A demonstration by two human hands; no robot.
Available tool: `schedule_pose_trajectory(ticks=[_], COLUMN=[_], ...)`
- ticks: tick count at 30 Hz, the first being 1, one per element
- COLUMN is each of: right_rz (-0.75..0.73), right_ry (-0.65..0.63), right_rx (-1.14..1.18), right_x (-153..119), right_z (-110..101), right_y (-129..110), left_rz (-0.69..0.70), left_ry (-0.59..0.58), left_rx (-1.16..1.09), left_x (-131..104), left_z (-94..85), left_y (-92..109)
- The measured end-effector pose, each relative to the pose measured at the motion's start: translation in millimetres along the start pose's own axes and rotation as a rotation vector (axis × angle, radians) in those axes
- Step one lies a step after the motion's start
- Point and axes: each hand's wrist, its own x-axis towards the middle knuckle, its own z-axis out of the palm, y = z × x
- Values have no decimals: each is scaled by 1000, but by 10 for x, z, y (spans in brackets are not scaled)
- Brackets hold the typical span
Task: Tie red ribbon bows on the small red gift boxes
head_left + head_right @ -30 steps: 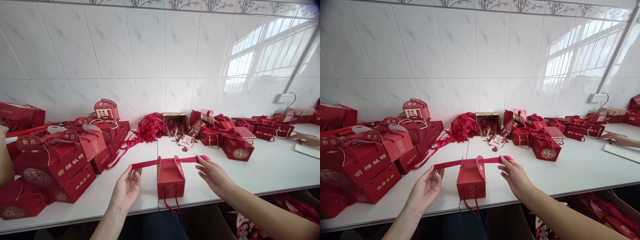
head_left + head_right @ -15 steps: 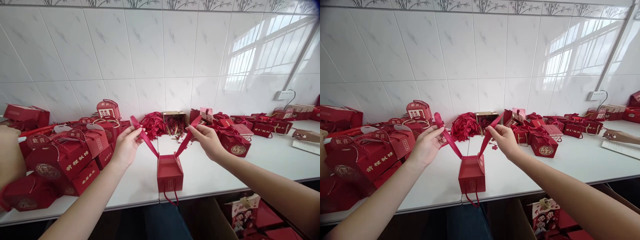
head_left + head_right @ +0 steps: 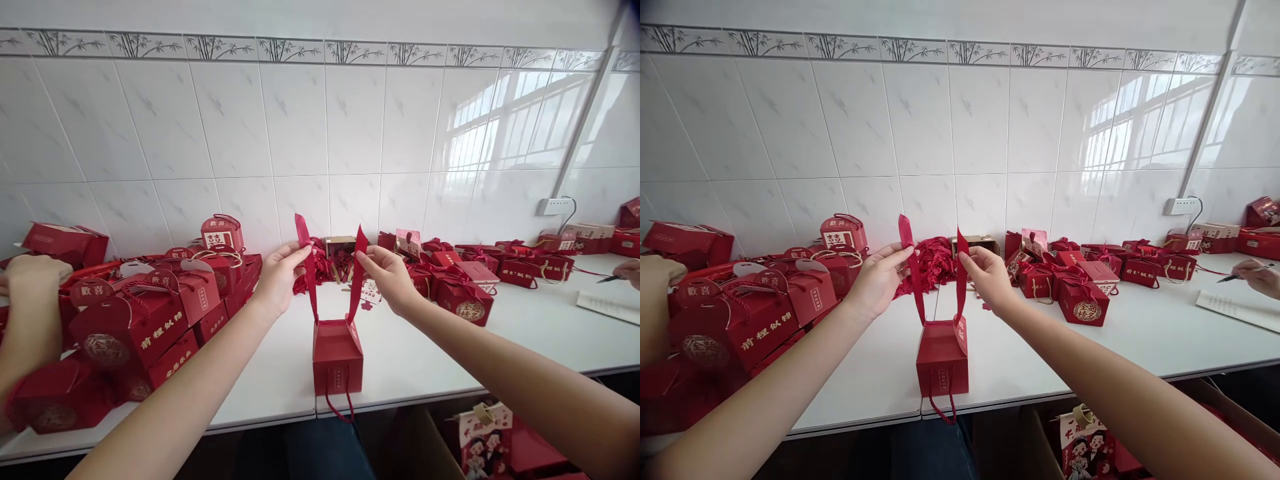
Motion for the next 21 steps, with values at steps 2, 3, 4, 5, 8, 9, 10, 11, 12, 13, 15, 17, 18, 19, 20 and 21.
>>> schedule_pose_trajectory(ticks=[2, 3, 4, 5, 8, 9, 10, 11, 12, 13, 15, 17, 18, 19, 20, 21], right_rz=[14, 26, 43, 62, 96, 95, 95, 96, 106, 126, 184, 236, 252, 260, 261, 260], right_ry=[7, 2, -5, -13, -25, -26, -27, -30, -32, -29, -25, -33, -50, -78, -114, -156], right_rx=[33, 65, 103, 141, 208, 212, 217, 228, 247, 268, 293, 280, 264, 251, 243, 238], right_x=[15, 24, 33, 40, 49, 46, 43, 40, 39, 42, 61, 90, 103, 111, 111, 103], right_z=[8, 13, 18, 23, 32, 32, 31, 29, 29, 30, 40, 65, 83, 103, 125, 147], right_y=[-31, -49, -68, -86, -119, -122, -122, -119, -116, -113, -111, -118, -125, -133, -143, -151], left_rz=[0, -3, -6, -9, -18, -26, -39, -55, -70, -80, -82, -76, -80, -88, -91, -89], left_ry=[-25, -45, -64, -80, -100, -103, -107, -113, -126, -145, -194, -241, -258, -266, -275, -280], left_rx=[-8, -12, -18, -26, -42, -39, -32, -23, -11, 3, 33, 77, 100, 134, 188, 250], left_x=[2, 7, 14, 23, 53, 59, 61, 59, 52, 43, 15, -19, -38, -57, -76, -96], left_z=[2, 3, 4, 5, 1, -4, -9, -13, -17, -18, -11, 8, 21, 34, 45, 55], left_y=[17, 31, 47, 62, 92, 93, 91, 87, 82, 79, 79, 88, 92, 96, 96, 94])
